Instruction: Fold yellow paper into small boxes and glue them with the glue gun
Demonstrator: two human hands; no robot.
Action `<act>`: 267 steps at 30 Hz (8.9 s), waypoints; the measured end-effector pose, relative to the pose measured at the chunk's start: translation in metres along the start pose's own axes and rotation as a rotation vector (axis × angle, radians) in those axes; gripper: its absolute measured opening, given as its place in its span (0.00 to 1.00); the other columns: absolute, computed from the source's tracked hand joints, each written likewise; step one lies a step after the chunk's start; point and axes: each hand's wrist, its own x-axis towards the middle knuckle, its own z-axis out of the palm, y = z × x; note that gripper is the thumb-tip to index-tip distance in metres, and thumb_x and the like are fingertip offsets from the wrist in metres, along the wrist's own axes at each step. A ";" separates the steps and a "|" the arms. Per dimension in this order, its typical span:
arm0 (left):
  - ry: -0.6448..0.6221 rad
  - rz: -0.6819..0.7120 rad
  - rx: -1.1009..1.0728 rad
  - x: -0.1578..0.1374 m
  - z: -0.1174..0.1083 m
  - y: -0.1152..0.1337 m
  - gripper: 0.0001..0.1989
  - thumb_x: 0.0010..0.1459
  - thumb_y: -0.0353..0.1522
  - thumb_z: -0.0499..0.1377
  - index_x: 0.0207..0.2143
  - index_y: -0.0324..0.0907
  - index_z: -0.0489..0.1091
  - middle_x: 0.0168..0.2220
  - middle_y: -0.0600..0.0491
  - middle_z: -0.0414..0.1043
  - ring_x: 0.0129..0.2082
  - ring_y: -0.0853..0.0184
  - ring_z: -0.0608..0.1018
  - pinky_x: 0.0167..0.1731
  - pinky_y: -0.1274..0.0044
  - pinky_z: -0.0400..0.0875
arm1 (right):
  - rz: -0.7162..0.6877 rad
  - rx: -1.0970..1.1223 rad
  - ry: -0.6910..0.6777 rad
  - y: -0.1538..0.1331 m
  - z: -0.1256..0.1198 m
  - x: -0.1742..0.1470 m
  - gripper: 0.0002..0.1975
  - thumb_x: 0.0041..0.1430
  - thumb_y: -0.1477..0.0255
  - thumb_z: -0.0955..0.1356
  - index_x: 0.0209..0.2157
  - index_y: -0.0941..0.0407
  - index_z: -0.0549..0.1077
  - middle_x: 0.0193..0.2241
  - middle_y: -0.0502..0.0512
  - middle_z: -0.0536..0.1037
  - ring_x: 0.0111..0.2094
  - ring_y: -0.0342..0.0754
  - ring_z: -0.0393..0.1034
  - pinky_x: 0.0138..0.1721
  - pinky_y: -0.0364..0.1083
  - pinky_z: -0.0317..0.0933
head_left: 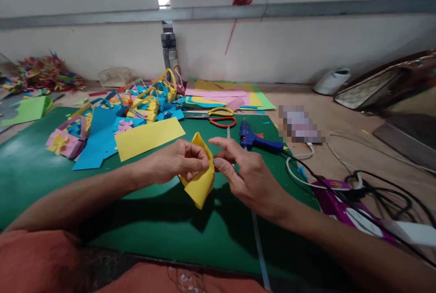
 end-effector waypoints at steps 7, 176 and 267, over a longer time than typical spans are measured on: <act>0.310 0.150 -0.235 0.001 0.010 0.001 0.09 0.46 0.30 0.60 0.20 0.38 0.62 0.16 0.61 0.57 0.15 0.80 0.59 0.16 0.84 0.54 | -0.341 -0.262 0.151 0.007 0.002 -0.014 0.36 0.52 0.52 0.63 0.56 0.60 0.54 0.44 0.66 0.72 0.46 0.55 0.68 0.45 0.52 0.63; 0.545 0.950 1.160 -0.010 0.022 -0.016 0.06 0.54 0.27 0.55 0.36 0.40 0.68 0.34 0.53 0.76 0.31 0.69 0.76 0.49 0.65 0.59 | -0.527 -0.631 0.322 0.007 -0.001 -0.009 0.06 0.51 0.79 0.61 0.33 0.58 0.63 0.23 0.54 0.72 0.27 0.47 0.65 0.36 0.52 0.58; 0.452 0.665 0.702 -0.013 0.013 0.005 0.14 0.58 0.30 0.51 0.23 0.36 0.71 0.18 0.58 0.66 0.19 0.76 0.65 0.32 0.80 0.63 | -0.283 -0.235 0.330 0.010 -0.004 -0.015 0.13 0.50 0.84 0.61 0.36 0.54 0.61 0.34 0.54 0.73 0.37 0.45 0.69 0.38 0.46 0.63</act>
